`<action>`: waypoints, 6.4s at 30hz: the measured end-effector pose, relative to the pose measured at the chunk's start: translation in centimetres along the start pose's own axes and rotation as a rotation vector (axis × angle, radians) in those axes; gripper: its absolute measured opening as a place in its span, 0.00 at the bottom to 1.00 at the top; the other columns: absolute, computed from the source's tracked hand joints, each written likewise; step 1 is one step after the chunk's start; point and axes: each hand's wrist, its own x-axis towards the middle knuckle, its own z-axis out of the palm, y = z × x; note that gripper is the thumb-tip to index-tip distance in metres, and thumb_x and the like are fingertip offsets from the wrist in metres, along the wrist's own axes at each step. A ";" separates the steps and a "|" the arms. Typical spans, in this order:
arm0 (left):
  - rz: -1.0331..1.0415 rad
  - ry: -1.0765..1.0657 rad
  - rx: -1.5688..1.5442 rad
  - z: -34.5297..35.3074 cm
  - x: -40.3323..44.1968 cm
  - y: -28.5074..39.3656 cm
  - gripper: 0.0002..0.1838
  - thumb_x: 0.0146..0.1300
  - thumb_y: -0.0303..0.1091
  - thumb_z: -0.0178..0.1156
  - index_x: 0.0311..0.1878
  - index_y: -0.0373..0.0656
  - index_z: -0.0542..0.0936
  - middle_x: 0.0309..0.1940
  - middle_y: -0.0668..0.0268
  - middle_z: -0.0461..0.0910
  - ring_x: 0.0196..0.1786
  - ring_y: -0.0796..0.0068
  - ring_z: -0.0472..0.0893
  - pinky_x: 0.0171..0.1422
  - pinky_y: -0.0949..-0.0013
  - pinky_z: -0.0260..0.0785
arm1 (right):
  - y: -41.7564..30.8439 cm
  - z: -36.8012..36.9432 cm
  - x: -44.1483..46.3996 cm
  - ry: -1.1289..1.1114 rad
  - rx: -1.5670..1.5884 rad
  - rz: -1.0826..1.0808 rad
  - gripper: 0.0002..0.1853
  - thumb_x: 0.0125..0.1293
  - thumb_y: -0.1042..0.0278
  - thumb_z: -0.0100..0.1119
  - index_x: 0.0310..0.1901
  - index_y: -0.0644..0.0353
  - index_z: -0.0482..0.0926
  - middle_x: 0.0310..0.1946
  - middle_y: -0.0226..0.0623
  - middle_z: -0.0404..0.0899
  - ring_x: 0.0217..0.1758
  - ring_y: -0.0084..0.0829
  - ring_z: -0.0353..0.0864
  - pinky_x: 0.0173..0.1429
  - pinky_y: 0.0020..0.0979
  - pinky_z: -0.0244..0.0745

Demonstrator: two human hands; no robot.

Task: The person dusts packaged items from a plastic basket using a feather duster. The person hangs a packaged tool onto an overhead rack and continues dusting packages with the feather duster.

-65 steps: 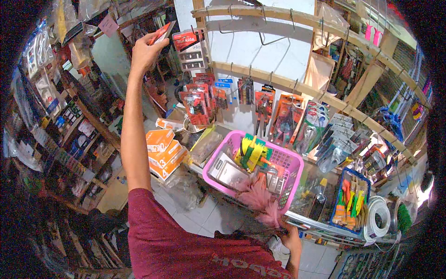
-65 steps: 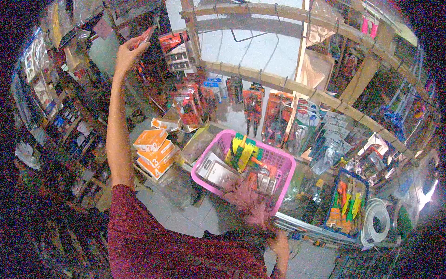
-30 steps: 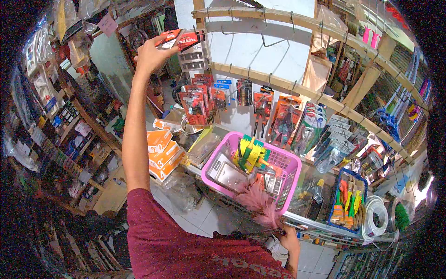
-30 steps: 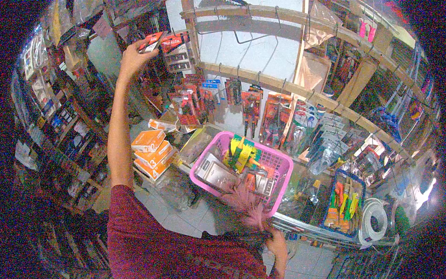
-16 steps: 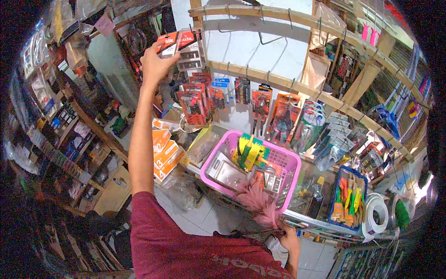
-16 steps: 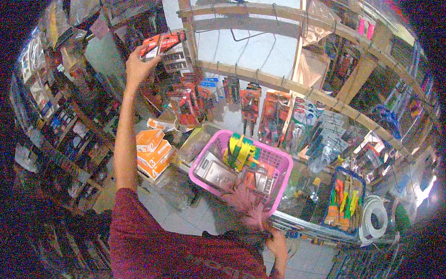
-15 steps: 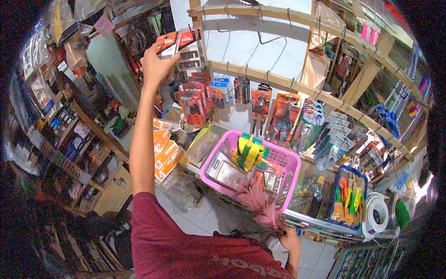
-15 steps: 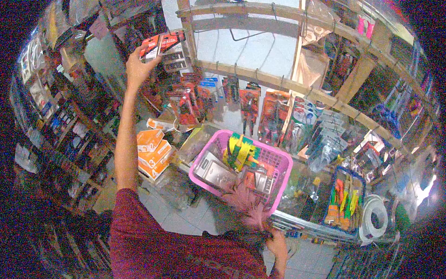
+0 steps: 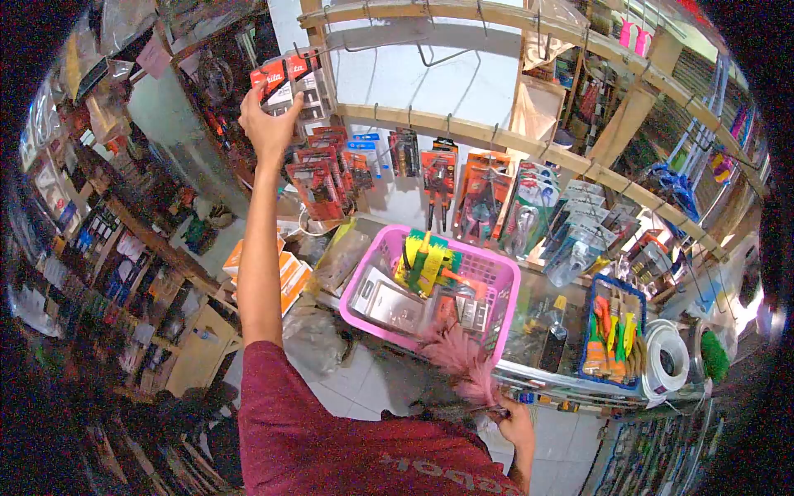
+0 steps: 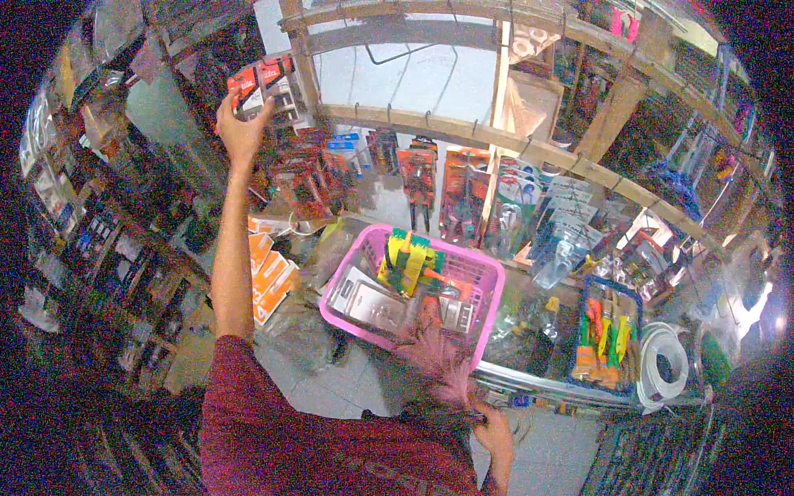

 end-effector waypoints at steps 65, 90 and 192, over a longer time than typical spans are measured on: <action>0.531 -1.544 0.205 7.1 -53.8 16.8 0.61 0.22 0.43 0.80 0.68 0.50 0.60 0.67 0.52 0.57 0.67 0.46 0.59 0.66 0.45 0.57 | 16.0 -12.8 2.6 -0.039 0.467 0.102 0.16 0.68 0.58 0.51 0.26 0.58 0.70 0.12 0.27 0.66 0.13 0.19 0.62 0.17 0.23 0.54; -1.604 -0.473 -1.607 -8.5 -40.5 19.6 0.41 0.53 0.53 0.52 0.67 0.37 0.59 0.57 0.48 0.71 0.53 0.56 0.76 0.56 0.57 0.70 | 3.3 -6.1 10.0 0.053 0.614 -0.059 0.10 0.64 0.63 0.57 0.33 0.59 0.71 0.17 0.27 0.67 0.18 0.19 0.64 0.21 0.25 0.58; -1.957 -0.713 -1.503 -14.4 -37.0 22.7 0.31 0.67 0.53 0.45 0.66 0.43 0.63 0.58 0.58 0.72 0.56 0.63 0.74 0.60 0.61 0.67 | 3.8 -11.7 9.4 0.108 -0.360 -0.205 0.08 0.43 0.71 0.61 0.27 0.65 0.79 0.21 0.50 0.76 0.25 0.47 0.78 0.30 0.39 0.70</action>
